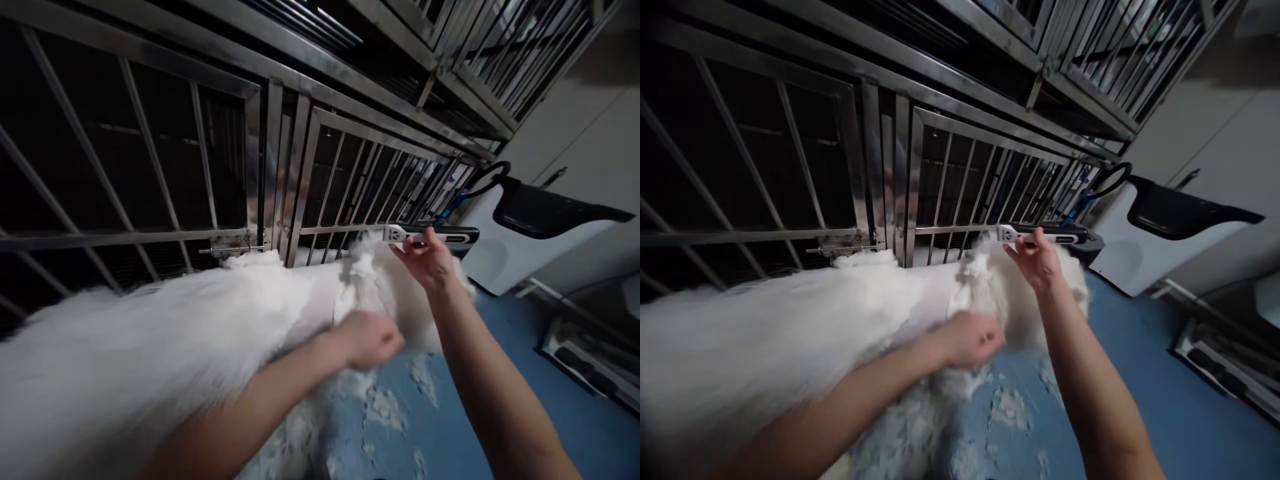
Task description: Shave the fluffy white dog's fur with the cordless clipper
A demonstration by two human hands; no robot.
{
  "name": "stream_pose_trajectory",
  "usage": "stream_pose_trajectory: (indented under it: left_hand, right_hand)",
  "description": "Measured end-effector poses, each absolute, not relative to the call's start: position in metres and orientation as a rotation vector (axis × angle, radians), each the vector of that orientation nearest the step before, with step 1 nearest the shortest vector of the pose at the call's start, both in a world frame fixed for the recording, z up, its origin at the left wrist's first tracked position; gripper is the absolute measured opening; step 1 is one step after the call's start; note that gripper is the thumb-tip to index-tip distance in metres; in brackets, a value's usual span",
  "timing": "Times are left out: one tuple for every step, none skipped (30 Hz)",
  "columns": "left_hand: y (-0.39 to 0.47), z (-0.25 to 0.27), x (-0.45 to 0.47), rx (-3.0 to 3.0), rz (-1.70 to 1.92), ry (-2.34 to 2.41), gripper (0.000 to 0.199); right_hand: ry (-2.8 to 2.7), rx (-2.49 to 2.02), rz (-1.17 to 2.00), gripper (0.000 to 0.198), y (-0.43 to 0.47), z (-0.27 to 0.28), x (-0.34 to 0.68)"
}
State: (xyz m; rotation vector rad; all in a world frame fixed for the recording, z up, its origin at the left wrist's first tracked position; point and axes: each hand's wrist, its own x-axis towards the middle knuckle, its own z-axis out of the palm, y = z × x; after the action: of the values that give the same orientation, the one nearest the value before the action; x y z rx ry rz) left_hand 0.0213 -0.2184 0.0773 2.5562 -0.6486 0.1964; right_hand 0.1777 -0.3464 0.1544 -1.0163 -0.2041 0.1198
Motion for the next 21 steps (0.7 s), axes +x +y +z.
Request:
stream_pose_trajectory:
  left_hand:
    - [-0.206, 0.079, 0.029, 2.605, 0.249, -0.501, 0.038]
    - [-0.191, 0.08, 0.038, 2.696, 0.361, -0.22, 0.045]
    - [-0.177, 0.08, 0.048, 2.776, 0.409, -0.027, 0.046]
    - [-0.164, 0.078, 0.057, 2.846, 0.423, 0.095, 0.045]
    - [-0.153, 0.074, 0.063, 2.899, 0.42, 0.156, 0.042]
    - [-0.144, 0.07, 0.067, 2.933, 0.4, 0.165, 0.039]
    - [-0.138, 0.066, 0.067, 2.952, 0.379, 0.151, 0.037]
    - [-0.133, 0.062, 0.066, 2.956, 0.362, 0.132, 0.037]
    - [-0.129, 0.059, 0.064, 2.958, 0.347, 0.12, 0.038]
    - [-0.127, 0.057, 0.06, 2.965, 0.327, 0.114, 0.039]
    - [-0.124, 0.057, 0.057, 2.975, 0.302, 0.108, 0.04]
    - [-0.122, 0.057, 0.055, 2.988, 0.274, 0.102, 0.041]
    - [-0.12, 0.058, 0.053, 3.002, 0.241, 0.096, 0.042]
    - [-0.118, 0.06, 0.052, 3.015, 0.208, 0.09, 0.043]
    - [-0.117, 0.061, 0.052, 3.024, 0.179, 0.085, 0.044]
    - [-0.116, 0.063, 0.052, 3.03, 0.158, 0.079, 0.045]
    - [-0.115, 0.063, 0.052, 3.035, 0.143, 0.07, 0.046]
    - [-0.114, 0.064, 0.052, 3.037, 0.135, 0.063, 0.046]
    - [-0.113, 0.064, 0.052, 3.038, 0.13, 0.058, 0.046]
    - [-0.113, 0.064, 0.052, 3.039, 0.126, 0.059, 0.046]
    - [-0.112, 0.064, 0.052, 3.041, 0.118, 0.063, 0.046]
  right_hand:
    - [-0.249, -1.033, 0.156, 0.027, -0.335, 0.154, 0.176]
    - [-0.291, -1.07, 0.199, 0.029, -0.321, 0.151, 0.175]
    - [-0.332, -1.144, 0.232, 0.032, -0.306, 0.147, 0.175]
    - [-0.374, -1.26, 0.238, 0.035, -0.291, 0.141, 0.177]
    - [-0.409, -1.394, 0.206, 0.037, -0.278, 0.133, 0.18]
    - [-0.417, -1.441, 0.188, 0.037, -0.267, 0.126, 0.184]
    - [-0.426, -1.481, 0.165, 0.035, -0.261, 0.119, 0.188]
    - [-0.438, -1.52, 0.151, 0.033, -0.259, 0.112, 0.191]
    - [-0.452, -1.546, 0.151, 0.03, -0.261, 0.107, 0.194]
    - [-0.475, -1.579, 0.161, 0.026, -0.266, 0.103, 0.195]
    - [-0.5, -1.612, 0.182, 0.023, -0.272, 0.101, 0.195]
    - [-0.521, -1.639, 0.208, 0.021, -0.279, 0.1, 0.193]
    - [-0.55, -1.673, 0.241, 0.02, -0.286, 0.101, 0.19]
    - [-0.595, -1.719, 0.284, 0.018, -0.291, 0.102, 0.187]
    - [-0.656, -1.773, 0.334, 0.017, -0.294, 0.103, 0.184]
    - [-0.719, -1.819, 0.365, 0.016, -0.295, 0.104, 0.182]
    - [-0.772, -1.846, 0.36, 0.016, -0.295, 0.105, 0.18]
    - [-0.806, -1.852, 0.316, 0.015, -0.293, 0.106, 0.18]
    - [-0.815, -1.841, 0.243, 0.013, -0.29, 0.105, 0.181]
    - [-0.804, -1.82, 0.163, 0.014, -0.288, 0.104, 0.182]
    - [-0.8, -1.811, 0.11, 0.015, -0.286, 0.103, 0.183]
